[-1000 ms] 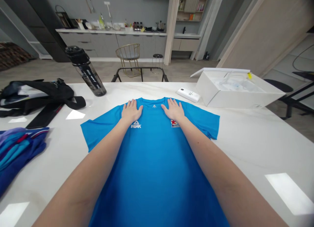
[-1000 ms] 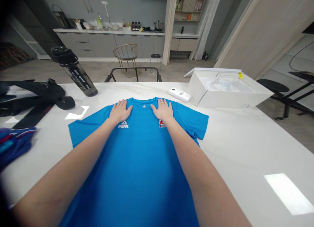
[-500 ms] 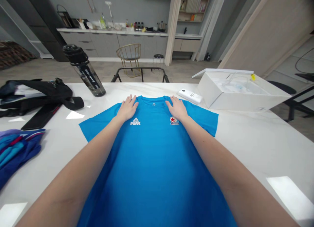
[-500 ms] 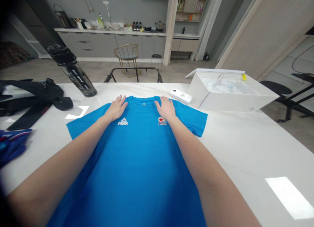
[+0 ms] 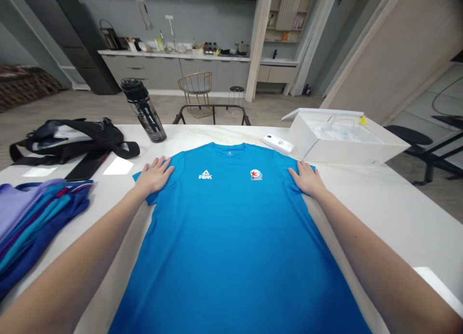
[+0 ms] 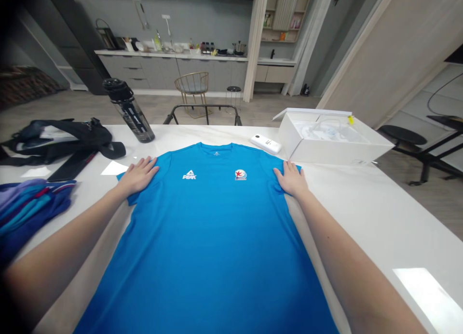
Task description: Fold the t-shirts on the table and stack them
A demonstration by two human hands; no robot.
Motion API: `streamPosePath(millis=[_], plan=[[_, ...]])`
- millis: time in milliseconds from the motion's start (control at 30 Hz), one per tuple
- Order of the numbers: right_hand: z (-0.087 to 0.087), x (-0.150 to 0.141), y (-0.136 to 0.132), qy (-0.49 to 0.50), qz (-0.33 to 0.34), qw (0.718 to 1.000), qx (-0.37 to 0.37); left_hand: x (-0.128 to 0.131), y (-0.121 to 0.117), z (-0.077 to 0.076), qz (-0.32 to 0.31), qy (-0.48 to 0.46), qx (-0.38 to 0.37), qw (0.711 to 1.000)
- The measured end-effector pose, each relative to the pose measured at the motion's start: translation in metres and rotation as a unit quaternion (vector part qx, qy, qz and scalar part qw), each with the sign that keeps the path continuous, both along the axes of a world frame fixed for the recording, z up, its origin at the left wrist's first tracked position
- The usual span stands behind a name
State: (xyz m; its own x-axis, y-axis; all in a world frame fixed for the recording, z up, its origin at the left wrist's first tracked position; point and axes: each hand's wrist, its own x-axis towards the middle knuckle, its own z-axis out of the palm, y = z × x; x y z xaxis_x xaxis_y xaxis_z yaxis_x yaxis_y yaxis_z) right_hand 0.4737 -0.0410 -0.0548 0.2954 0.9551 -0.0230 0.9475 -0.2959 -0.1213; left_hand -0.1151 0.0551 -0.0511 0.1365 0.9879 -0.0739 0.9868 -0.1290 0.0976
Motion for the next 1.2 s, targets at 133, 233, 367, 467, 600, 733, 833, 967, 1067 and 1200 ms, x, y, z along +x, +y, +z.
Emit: streamPosePath(millis=[133,233,367,467,600,733,833,967,1067,1200], plan=[[0.002,0.007,0.007,-0.005,0.016,1.0,-0.002,-0.003,0.01,0.0,-0.013,0.008,0.001,1.0],[0.003,0.008,0.006,-0.006,0.021,1.0,0.002,-0.008,0.015,0.0,-0.03,0.013,0.003,0.999],[0.006,0.004,0.0,-0.024,0.032,0.998,0.041,-0.009,0.013,0.003,-0.06,0.02,0.042,0.997],[0.013,-0.002,-0.004,-0.068,0.055,0.991,0.105,0.001,0.003,0.01,-0.102,0.009,0.131,0.986],[0.028,-0.027,-0.009,-0.055,0.076,0.984,0.152,0.032,-0.024,0.02,-0.108,-0.018,0.158,0.981],[0.033,-0.09,-0.029,0.002,0.078,0.986,0.148,0.077,-0.071,0.023,-0.147,0.028,0.136,0.979],[0.023,-0.141,-0.057,0.014,0.127,0.986,0.105,0.109,-0.113,0.018,-0.169,0.033,0.129,0.977],[0.01,-0.161,-0.094,0.017,0.111,0.992,0.062,0.127,-0.157,0.007,-0.129,0.005,0.076,0.989],[0.007,-0.141,-0.113,0.005,0.072,0.997,0.032,0.124,-0.18,0.005,-0.094,-0.004,0.06,0.994],[0.009,-0.113,-0.138,-0.024,0.041,0.998,0.034,0.119,-0.208,0.007,-0.061,-0.003,0.054,0.997]])
